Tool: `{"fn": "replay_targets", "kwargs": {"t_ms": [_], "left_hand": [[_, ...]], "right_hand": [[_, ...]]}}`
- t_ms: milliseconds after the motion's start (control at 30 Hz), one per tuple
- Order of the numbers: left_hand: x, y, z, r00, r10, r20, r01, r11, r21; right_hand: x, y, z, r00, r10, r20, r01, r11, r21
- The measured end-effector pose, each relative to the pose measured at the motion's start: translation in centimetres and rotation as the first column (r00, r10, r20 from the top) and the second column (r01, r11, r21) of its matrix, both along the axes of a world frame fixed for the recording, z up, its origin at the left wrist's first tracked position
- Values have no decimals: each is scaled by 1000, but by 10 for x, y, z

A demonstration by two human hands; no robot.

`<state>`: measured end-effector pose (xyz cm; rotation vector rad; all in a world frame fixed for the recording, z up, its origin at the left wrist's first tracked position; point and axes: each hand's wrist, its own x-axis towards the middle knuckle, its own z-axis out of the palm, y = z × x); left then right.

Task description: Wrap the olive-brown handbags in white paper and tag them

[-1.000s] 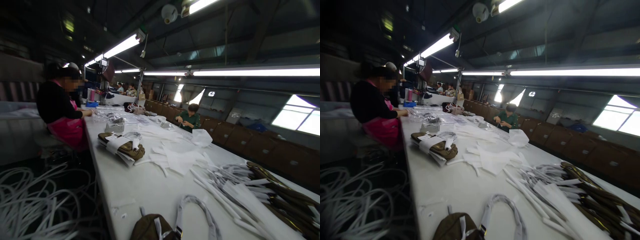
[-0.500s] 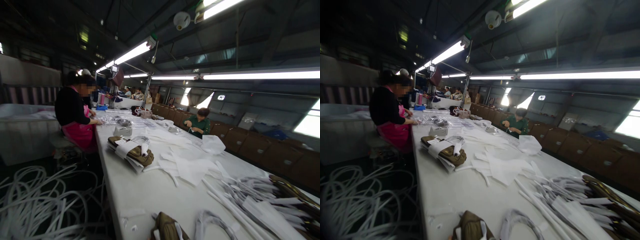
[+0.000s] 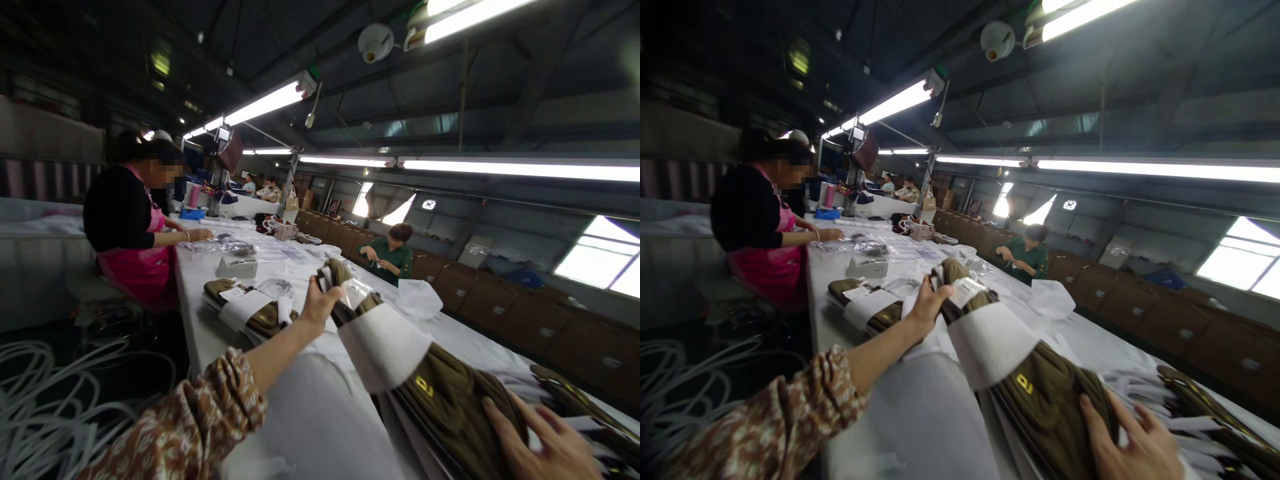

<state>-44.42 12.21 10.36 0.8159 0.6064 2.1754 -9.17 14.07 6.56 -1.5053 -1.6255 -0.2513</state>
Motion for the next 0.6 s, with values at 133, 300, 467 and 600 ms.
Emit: {"fn": "replay_targets", "kwargs": {"t_ms": [133,300,467,600], "left_hand": [[-79,28,62,981,185,-56,-179,979,100],[-186,23,64,898,439,-27,-439,896,-67],[-247,-13,-46,852,521,-52,-478,733,-484],[-267,-36,-121,824,557,-109,-457,536,-710]], "right_hand": [[-109,46,44,982,153,-107,-150,988,36],[-202,67,19,825,514,-234,-543,836,-82],[-158,70,-76,856,396,-332,-499,802,-328],[-76,64,-147,973,137,-186,-217,815,-538]]}}
